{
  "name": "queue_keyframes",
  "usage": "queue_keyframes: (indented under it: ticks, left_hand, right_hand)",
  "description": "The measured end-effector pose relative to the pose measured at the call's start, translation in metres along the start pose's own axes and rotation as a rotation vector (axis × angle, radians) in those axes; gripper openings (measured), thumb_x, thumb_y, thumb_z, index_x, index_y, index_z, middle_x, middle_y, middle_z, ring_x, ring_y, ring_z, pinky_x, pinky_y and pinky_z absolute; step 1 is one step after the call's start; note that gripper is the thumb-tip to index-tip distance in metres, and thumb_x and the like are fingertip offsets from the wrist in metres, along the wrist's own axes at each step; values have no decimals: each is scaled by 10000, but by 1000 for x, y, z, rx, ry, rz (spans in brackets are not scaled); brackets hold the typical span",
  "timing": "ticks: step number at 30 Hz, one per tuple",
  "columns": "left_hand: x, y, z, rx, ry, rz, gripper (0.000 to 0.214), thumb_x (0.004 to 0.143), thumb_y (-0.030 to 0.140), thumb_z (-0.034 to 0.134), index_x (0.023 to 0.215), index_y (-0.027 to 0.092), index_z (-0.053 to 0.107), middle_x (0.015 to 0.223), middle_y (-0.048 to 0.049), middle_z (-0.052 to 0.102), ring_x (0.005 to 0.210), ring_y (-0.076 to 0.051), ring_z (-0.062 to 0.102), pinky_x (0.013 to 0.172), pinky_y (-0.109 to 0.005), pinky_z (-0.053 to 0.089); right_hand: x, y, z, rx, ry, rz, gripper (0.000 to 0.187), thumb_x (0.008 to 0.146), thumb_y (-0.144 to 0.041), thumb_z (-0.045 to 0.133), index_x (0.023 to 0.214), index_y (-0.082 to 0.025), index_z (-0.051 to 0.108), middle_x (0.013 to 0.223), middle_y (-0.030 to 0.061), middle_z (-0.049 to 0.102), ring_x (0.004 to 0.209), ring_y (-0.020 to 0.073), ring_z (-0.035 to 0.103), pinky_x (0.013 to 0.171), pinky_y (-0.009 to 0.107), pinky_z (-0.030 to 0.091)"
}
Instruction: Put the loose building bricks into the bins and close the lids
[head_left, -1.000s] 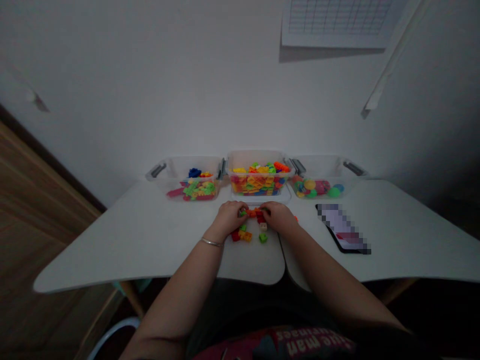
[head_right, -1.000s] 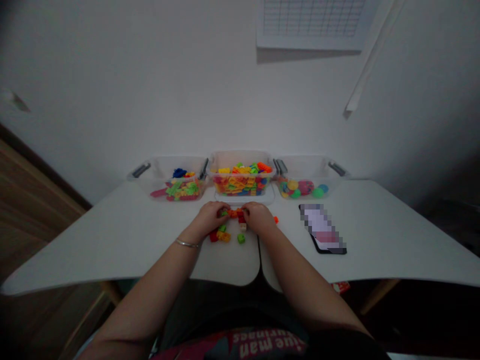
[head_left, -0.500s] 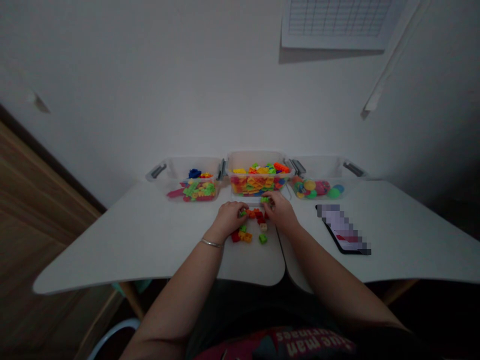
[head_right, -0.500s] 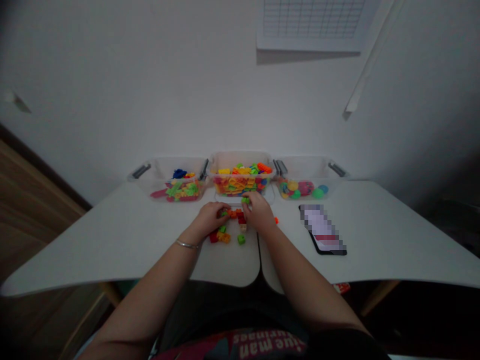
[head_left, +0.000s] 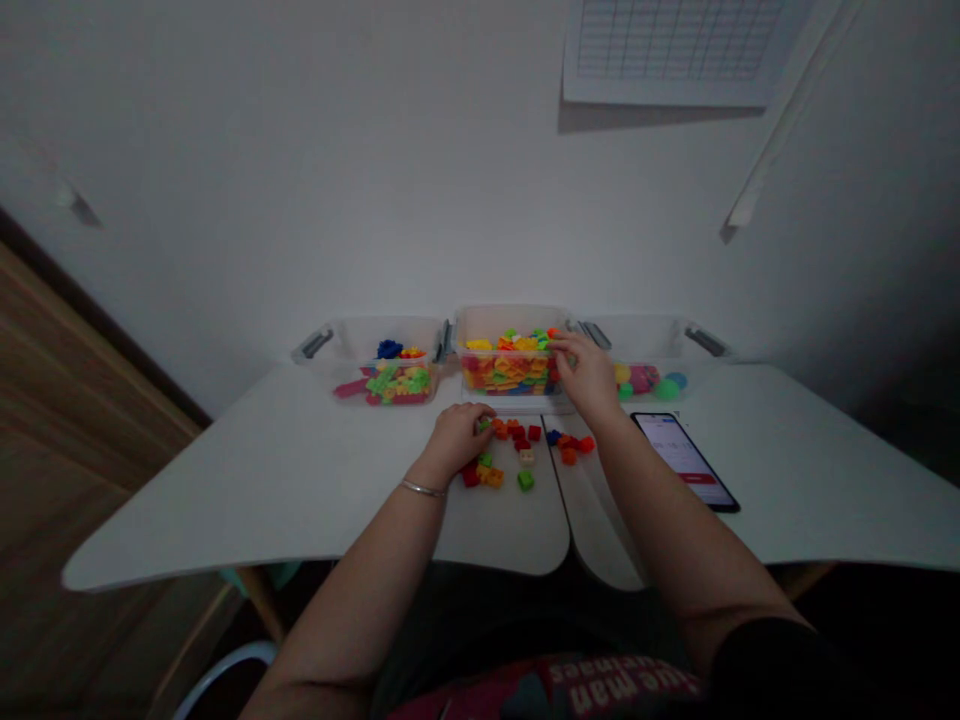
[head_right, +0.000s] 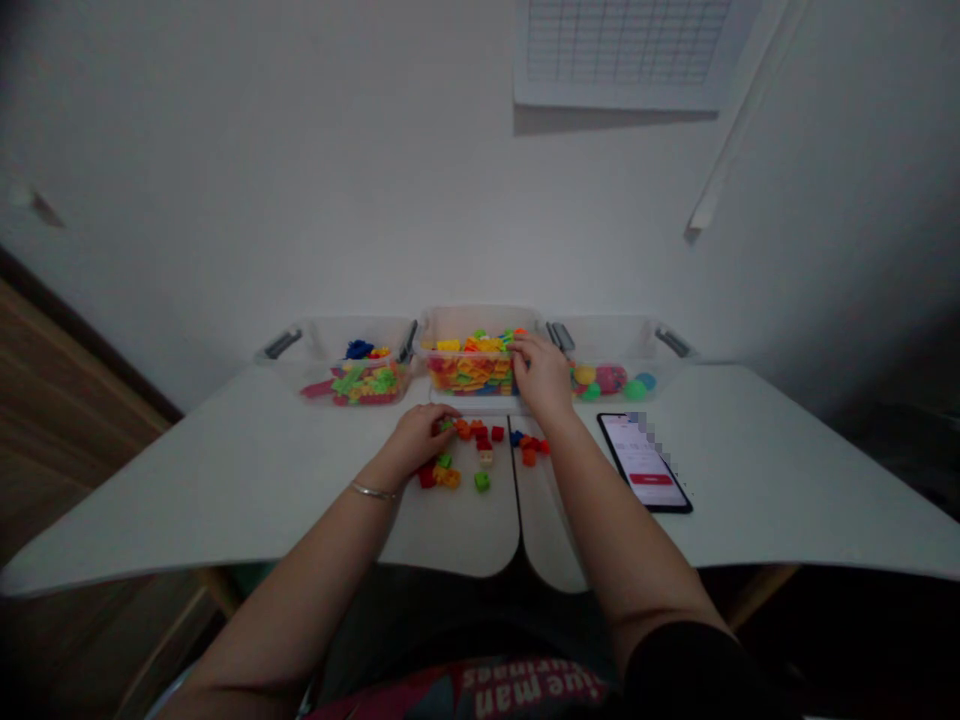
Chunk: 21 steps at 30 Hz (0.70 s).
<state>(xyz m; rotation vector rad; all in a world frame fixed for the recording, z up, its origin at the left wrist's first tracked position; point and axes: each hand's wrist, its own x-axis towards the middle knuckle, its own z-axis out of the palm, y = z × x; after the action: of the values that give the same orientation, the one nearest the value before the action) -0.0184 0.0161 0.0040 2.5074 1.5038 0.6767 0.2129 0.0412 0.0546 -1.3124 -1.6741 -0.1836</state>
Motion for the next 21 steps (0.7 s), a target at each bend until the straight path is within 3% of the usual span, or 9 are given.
queue_keyframes:
  ticks: [5,9,13,18,21]
  left_hand:
    - [0,1,-1,-3,-10,6,258,837,254,586,1070,197,681,941,-65,705,872,-198,620,851,-323,476]
    - [1,1,-1,0,-1,7,260,837,267,588,1070,200,681,954,-67,706,889,-206,624,864,-333,479]
    - [2,0,1,-11,2,13,252,835,255,590,1064,200,679,1003,-70,710,928,-204,630,890,-333,478]
    - [4,1,2,-23,8,25,243,837,251,592,1055,188,681,1028,-76,717,963,-204,639,916,-337,476]
    - [4,2,2,-18,15,32,242,851,249,577,1061,192,682,1052,-72,716,984,-200,639,927,-330,474]
  right_hand:
    - [-3,-4,4,-162,-116,-57,272,887,-269,486,1011,-153,698,1073,119,705,1093,267,579,1075,468,331]
    - [-9,-4,9,-254,-106,-50,350,860,-319,537,1152,-155,640,1212,131,642,1247,323,457,1120,564,214]
    - [-14,-3,10,-235,-100,-58,429,842,-320,554,1237,-157,591,1295,123,591,1312,338,382,1137,574,177]
    - [-34,-17,2,-121,-26,-75,400,843,-259,528,1231,-182,590,1311,118,569,1295,288,406,1135,499,234]
    - [-52,-27,1,-27,-120,-131,334,849,-230,514,1160,-189,630,1205,105,628,1175,255,503,1073,436,338]
